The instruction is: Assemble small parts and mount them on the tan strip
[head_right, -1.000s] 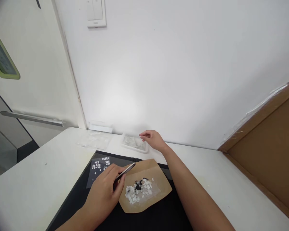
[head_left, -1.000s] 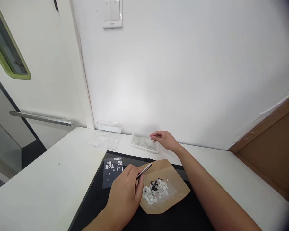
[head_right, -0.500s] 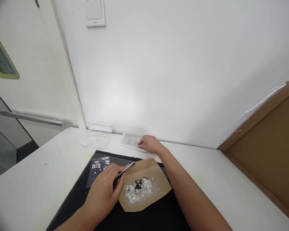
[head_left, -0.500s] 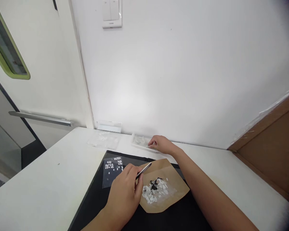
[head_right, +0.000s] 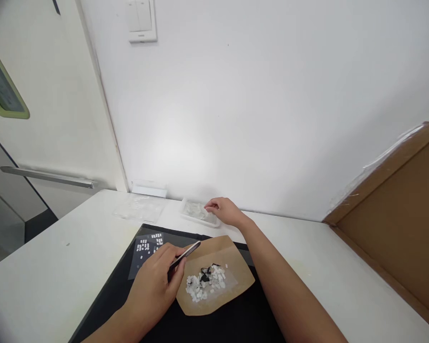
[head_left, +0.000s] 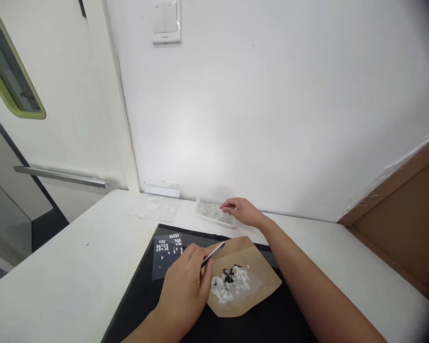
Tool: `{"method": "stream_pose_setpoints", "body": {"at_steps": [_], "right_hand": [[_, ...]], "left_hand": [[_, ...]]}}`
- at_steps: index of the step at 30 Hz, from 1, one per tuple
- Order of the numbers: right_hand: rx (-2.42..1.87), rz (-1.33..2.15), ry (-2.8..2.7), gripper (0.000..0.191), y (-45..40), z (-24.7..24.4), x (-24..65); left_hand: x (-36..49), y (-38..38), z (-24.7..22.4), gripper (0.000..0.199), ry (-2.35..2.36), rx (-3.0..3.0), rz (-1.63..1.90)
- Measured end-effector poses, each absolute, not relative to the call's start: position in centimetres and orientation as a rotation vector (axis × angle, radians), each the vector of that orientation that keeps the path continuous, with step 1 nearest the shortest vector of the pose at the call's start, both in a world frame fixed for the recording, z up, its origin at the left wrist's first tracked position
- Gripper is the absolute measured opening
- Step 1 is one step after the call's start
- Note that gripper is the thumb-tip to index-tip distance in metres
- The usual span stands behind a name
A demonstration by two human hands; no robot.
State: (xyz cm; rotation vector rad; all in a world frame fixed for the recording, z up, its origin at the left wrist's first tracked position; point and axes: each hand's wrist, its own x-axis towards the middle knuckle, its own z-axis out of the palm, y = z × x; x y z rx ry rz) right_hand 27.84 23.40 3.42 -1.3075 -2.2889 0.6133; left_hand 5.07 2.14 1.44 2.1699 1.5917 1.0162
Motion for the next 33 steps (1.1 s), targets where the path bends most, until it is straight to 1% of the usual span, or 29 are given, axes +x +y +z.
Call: {"method": "stream_pose_setpoints", "body": {"at_steps": [11,17,21,26,33], "right_hand": [[-1.215,0.809,-2.101,0.03,23.3,4.3,28.0],[-1.054,0.992,-2.022,0.041,22.9,5.5,27.8],[-1.002,1.035,-1.94,0.046,22.0,6.7,27.5],[-0.941,1.119,-1.893,0.043,20.4,8.7,26.9],[-0.89,1.081,-1.997,0.035,18.3,10.6,26.2]], "left_hand": [[5.1,2.2,1.4,0.022,1.582,2.162,1.019],[5.1,2.2,1.5,0.021,1.575,2.163,1.038],[5.1,2.2,1.4,0.02,1.575,2.173,1.051],[5.1,2.2,1.4,0.02,1.574,2.165,1.049],[5.1,2.2,1.5,0.022,1.563,2.146,1.051]]}}
